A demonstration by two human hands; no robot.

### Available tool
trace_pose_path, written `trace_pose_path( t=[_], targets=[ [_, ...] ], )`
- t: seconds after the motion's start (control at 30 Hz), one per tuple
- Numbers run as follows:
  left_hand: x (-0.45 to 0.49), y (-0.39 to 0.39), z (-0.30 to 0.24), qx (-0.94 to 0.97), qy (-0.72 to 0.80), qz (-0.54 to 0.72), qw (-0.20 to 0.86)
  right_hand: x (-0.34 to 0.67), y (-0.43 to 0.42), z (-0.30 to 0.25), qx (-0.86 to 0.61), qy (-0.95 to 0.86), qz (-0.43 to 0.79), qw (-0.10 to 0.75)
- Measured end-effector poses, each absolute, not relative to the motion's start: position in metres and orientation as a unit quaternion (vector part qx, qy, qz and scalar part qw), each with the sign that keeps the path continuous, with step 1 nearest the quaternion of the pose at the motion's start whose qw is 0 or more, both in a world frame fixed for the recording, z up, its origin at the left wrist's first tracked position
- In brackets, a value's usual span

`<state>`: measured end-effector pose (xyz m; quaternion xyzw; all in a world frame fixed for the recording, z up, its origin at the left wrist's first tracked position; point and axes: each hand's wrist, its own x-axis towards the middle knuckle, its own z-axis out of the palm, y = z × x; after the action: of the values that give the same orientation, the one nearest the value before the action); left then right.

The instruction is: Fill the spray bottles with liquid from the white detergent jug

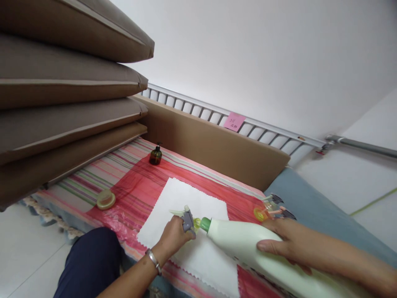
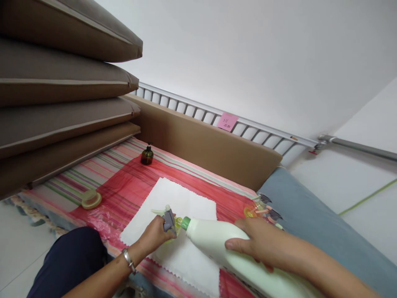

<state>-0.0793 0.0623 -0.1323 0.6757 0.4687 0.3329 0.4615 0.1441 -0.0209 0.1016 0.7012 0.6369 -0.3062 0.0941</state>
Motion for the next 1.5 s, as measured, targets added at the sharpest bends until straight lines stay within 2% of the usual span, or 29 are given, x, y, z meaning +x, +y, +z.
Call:
trace_pose_path(
  t=[1.5],
  targets=[
    [-0.0783, 0.0608, -0.1303, 0.676, 0.466, 0.331, 0.465, 0.1384, -0.0207, 0.1076, 0.705, 0.635, -0.294, 0.113]
  ],
)
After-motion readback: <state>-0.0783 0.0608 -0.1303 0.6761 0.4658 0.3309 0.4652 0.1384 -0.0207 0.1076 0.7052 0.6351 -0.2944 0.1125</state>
